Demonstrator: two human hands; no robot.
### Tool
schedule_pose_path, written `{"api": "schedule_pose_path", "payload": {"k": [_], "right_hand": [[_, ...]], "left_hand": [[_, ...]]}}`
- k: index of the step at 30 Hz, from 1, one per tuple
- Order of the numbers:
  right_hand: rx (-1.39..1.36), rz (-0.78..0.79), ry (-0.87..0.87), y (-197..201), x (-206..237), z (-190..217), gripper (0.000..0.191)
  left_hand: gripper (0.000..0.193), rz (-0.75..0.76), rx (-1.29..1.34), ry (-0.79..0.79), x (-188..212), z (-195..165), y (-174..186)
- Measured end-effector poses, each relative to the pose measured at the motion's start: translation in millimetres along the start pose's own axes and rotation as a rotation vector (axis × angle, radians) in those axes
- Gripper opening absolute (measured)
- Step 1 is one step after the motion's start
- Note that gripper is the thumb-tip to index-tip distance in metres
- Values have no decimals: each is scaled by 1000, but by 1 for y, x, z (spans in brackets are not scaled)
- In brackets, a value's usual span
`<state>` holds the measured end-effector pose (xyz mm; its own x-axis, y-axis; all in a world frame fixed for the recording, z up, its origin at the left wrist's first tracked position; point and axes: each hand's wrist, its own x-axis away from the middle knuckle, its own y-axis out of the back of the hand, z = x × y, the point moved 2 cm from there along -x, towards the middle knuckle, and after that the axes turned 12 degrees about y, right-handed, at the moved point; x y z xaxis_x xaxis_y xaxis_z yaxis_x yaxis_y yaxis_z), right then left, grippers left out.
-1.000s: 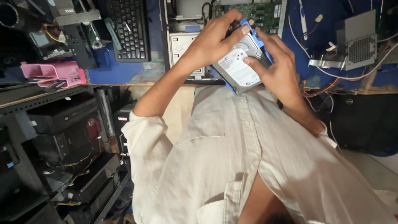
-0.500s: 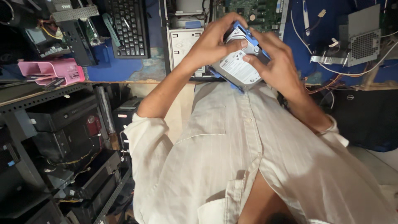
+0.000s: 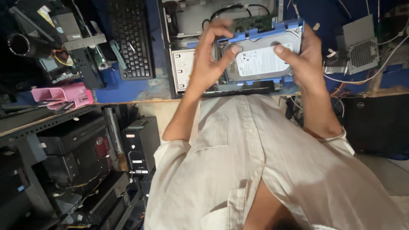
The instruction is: The person removes a hard disk drive from a blue mounting caddy, brushes dust off the drive, then seats the drive back into the caddy and places the assembly into a desktop computer case, working inside the open case at the end.
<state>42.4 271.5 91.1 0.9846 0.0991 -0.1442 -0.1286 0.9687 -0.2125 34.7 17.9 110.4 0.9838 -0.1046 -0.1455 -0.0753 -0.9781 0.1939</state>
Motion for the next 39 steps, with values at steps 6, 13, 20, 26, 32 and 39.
{"api": "schedule_pose_path", "payload": {"k": [6,13,20,26,32,39], "right_hand": [[224,274,71,5,8,11,44],[170,222,0,-11,14,29,46],[451,360,67,-18,12,56,36],[511,404,62,-21,10,68,34],[565,370,37,-22,10,62,32],[482,354,-4,-15,5,48,33]], "left_hand": [[60,435,-287,-98,-6,-59,9],[46,398,-307,-114,-15,-67,-6],[50,473,-309,-71,-10,-65,2],[48,435,-208,-69,-4,-60,0],[66,468,-149,51,11,-38,-7],[74,525,-28,-77,19,-20,-15]]}}
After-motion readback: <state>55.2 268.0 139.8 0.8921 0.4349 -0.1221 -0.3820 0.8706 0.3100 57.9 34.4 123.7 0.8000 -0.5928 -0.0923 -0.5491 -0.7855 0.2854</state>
